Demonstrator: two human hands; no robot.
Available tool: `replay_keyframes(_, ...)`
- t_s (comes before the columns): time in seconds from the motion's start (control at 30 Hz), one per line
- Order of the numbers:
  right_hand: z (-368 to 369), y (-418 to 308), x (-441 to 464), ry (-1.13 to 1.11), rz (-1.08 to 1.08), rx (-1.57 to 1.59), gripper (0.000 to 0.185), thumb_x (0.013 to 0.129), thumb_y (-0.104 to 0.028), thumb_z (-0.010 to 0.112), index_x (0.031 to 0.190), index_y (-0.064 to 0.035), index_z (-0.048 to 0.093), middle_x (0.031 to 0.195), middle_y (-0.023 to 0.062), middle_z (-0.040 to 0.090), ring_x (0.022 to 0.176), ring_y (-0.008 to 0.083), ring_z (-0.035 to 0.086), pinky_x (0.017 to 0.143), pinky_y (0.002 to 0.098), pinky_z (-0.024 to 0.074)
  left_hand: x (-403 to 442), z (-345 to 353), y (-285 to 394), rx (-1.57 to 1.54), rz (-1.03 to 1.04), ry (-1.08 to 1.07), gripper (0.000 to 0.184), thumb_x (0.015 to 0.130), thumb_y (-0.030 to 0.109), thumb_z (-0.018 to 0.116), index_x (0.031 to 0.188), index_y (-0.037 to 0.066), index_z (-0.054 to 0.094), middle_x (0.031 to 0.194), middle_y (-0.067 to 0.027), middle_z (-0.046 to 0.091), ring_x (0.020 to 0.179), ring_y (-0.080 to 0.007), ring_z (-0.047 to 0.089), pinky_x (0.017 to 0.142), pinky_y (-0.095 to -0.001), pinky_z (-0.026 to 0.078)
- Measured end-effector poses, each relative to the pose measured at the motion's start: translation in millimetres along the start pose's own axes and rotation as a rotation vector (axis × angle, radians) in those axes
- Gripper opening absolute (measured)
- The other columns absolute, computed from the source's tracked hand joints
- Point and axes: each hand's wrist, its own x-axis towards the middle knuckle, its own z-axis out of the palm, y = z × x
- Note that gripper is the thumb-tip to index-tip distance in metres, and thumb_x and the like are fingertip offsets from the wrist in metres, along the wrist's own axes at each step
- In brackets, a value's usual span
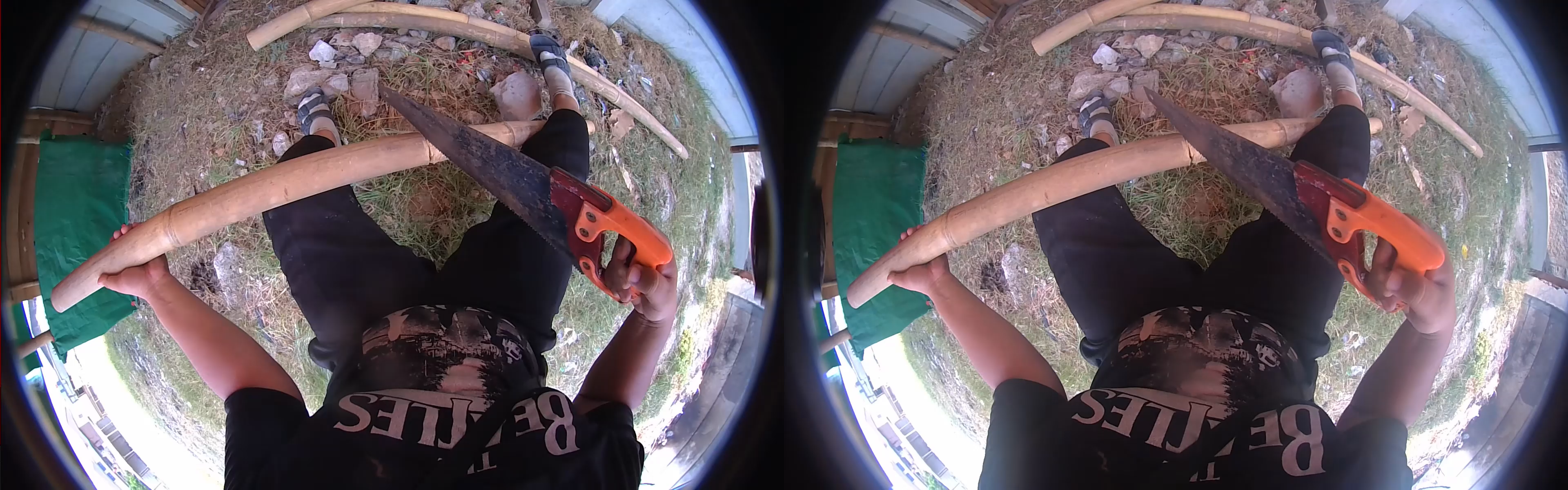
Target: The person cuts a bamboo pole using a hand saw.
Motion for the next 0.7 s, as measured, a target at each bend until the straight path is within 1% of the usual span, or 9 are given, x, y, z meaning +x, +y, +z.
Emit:
replay_keyframes(0.1,-2,-3,7,-0.024,0.017,-0.071,0.047,0.078,-0.027,0.082,0.098,0.0058,0.056,0.059,0.0046,0.053,0.042,0.0102,0.049,0.038,0.0242,0.0355,9,1,-6,-0.026,-0.008,-0.012,0.091,0.095,0.079,0.018,0.102,-0.002,0.061,0.094,-0.0159,0.063,0.095,-0.0356,0.064,0.096,-0.0540,0.053)
replay_keyframes(0.2,3,-4,13,-0.034,-0.012,-0.094,0.046,0.080,-0.027,0.081,0.101,0.0055,0.056,0.063,0.0052,0.054,0.042,0.0105,0.048,0.039,0.0242,0.0368,10,5,-10,-0.014,-0.013,0.007,0.091,0.095,0.079,0.020,0.101,-0.001,0.061,0.095,-0.0157,0.064,0.095,-0.0353,0.064,0.096,-0.0537,0.053)
replay_keyframes(0.33,6,-12,22,0.220,0.112,0.314,0.049,0.084,-0.028,0.080,0.109,0.0078,0.058,0.067,0.0055,0.052,0.041,0.0120,0.046,0.038,0.0250,0.0398,-9,4,-10,-0.027,0.004,0.071,0.090,0.095,0.080,0.021,0.101,-0.001,0.061,0.095,-0.0153,0.065,0.094,-0.0338,0.064,0.097,-0.0523,0.053)
replay_keyframes(0.43,21,-16,6,0.088,0.050,0.215,0.043,0.093,-0.024,0.074,0.113,0.0073,0.053,0.070,0.0058,0.055,0.043,0.0096,0.049,0.041,0.0225,0.0407,-10,-16,-6,-0.106,0.009,-0.030,0.092,0.094,0.081,0.021,0.102,-0.001,0.061,0.094,-0.0146,0.065,0.095,-0.0333,0.064,0.096,-0.0521,0.053)
replay_keyframes(0.53,25,-26,-23,0.084,-0.069,0.053,0.045,0.095,-0.025,0.071,0.115,0.0093,0.050,0.068,0.0048,0.053,0.043,0.0096,0.049,0.040,0.0208,0.0377,-15,-12,-7,-0.070,0.000,0.018,0.093,0.094,0.083,0.021,0.102,-0.001,0.061,0.094,-0.0141,0.065,0.094,-0.0326,0.064,0.094,-0.0511,0.054)
replay_keyframes(0.57,10,-29,-40,0.032,-0.201,0.084,0.044,0.098,-0.026,0.067,0.118,0.0084,0.048,0.068,0.0033,0.053,0.043,0.0085,0.049,0.040,0.0203,0.0366,-18,-10,-8,-0.055,-0.002,0.042,0.093,0.094,0.082,0.021,0.102,-0.001,0.061,0.094,-0.0143,0.065,0.094,-0.0326,0.064,0.093,-0.0508,0.054)
replay_keyframes(0.63,-4,-43,-51,-0.118,-0.289,0.133,0.036,0.100,-0.027,0.064,0.113,0.0011,0.046,0.070,0.0017,0.053,0.044,0.0072,0.049,0.043,0.0201,0.0358,-17,-4,-12,-0.027,-0.013,0.038,0.093,0.095,0.081,0.019,0.104,-0.002,0.061,0.095,-0.0166,0.064,0.093,-0.0324,0.064,0.093,-0.0492,0.054)
replay_keyframes(0.67,-11,-50,-56,-0.196,-0.328,0.161,0.032,0.101,-0.027,0.063,0.110,-0.0026,0.045,0.071,0.0008,0.053,0.045,0.0065,0.050,0.045,0.0200,0.0353,-18,1,-17,-0.042,0.031,0.072,0.091,0.094,0.081,0.033,0.120,-0.004,0.058,0.111,-0.0190,0.063,0.098,-0.0335,0.065,0.095,-0.0493,0.054)
replay_keyframes(0.7,-5,-50,-50,-0.163,-0.361,0.130,0.031,0.100,-0.026,0.064,0.110,-0.0038,0.046,0.071,0.0007,0.052,0.047,0.0069,0.050,0.046,0.0218,0.0362,-20,11,-20,0.170,0.092,0.268,0.090,0.093,0.080,0.041,0.126,-0.003,0.055,0.118,-0.0192,0.060,0.103,-0.0337,0.063,0.096,-0.0495,0.054)
